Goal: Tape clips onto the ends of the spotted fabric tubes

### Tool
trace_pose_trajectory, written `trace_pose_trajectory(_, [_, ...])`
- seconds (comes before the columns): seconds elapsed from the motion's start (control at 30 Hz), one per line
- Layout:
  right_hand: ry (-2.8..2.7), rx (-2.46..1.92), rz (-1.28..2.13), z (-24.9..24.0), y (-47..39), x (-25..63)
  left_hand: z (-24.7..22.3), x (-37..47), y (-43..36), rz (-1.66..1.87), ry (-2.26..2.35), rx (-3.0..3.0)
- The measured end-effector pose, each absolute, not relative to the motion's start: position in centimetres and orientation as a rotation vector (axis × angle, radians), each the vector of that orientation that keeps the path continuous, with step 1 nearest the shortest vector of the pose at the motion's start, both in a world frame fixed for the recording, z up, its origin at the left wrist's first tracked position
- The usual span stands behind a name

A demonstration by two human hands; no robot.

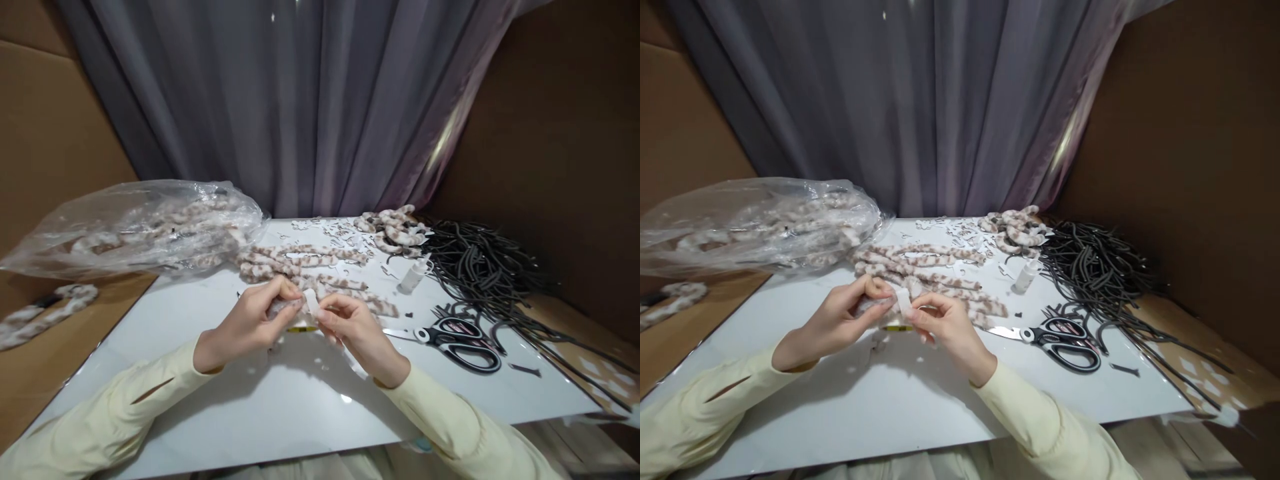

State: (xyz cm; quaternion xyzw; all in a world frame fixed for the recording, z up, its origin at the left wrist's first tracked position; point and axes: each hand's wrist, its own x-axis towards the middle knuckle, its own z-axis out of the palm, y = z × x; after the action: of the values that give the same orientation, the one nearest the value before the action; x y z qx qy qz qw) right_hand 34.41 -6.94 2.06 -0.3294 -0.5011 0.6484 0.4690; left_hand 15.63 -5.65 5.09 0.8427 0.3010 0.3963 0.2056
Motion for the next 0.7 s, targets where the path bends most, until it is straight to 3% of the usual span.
trace_pose_trajectory(0.23, [-1.139, -0.742, 1.739, 2.8, -7.0, 34.8, 4.5, 15.6, -5.5, 1.069, 0.795, 2.569])
trace_pose_trajectory(0.7, [-1.302, -0.890, 1.469, 2.7, -7.3, 34.7, 6.1, 16.6, -6.1, 0.963, 1.003, 1.912])
